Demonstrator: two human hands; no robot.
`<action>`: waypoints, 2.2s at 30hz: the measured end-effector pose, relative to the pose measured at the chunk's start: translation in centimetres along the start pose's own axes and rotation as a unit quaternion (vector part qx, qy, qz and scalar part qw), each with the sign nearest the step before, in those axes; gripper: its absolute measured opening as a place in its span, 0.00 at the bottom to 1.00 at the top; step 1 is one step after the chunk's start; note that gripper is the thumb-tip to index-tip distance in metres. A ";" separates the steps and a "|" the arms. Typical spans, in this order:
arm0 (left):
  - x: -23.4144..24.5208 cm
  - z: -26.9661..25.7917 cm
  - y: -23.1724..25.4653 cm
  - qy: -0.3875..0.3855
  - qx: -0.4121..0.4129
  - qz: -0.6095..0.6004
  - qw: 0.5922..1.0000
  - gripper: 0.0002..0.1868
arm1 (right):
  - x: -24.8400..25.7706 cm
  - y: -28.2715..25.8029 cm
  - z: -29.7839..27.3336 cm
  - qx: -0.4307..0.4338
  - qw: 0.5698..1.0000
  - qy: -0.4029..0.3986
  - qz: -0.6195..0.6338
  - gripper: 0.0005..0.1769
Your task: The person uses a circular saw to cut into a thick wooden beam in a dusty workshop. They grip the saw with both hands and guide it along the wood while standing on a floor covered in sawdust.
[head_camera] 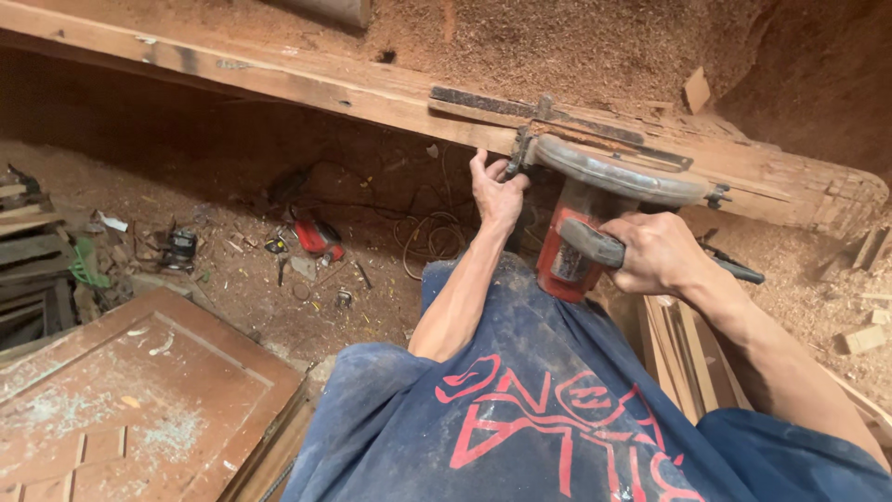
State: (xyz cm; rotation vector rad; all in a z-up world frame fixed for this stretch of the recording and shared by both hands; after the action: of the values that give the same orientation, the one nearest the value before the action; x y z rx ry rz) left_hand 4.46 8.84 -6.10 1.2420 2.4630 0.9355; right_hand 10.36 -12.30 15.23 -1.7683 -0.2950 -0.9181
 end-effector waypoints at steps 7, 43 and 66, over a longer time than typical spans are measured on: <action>1.2 1.6 -0.8 0.006 -0.027 0.049 0.998 0.48 | 0.2 -0.3 1.6 0.023 0.999 0.003 0.030 0.31; -0.6 -4.1 6.6 -0.063 -0.183 0.300 0.934 0.27 | -3.5 30.6 -23.1 -0.136 0.972 0.147 0.123 0.17; 0.6 -1.8 5.2 -0.039 -0.154 0.237 0.959 0.34 | 7.0 24.5 -22.9 -0.210 0.877 0.390 0.183 0.13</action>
State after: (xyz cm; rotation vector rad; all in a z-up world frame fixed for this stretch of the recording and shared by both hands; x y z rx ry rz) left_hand 6.59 10.79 -1.34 1.7407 1.8910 1.2918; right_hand 19.60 -43.99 6.08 -1.5845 0.7901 -1.3859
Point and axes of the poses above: each hand's wrist, its own z-axis towards the middle knuckle, its own x-axis out of the back of the hand, y = z × x, the point moved 8 cm from there along z, towards the middle knuckle, and after that the axes turned 14 degrees about x, right-handed, at the moved point
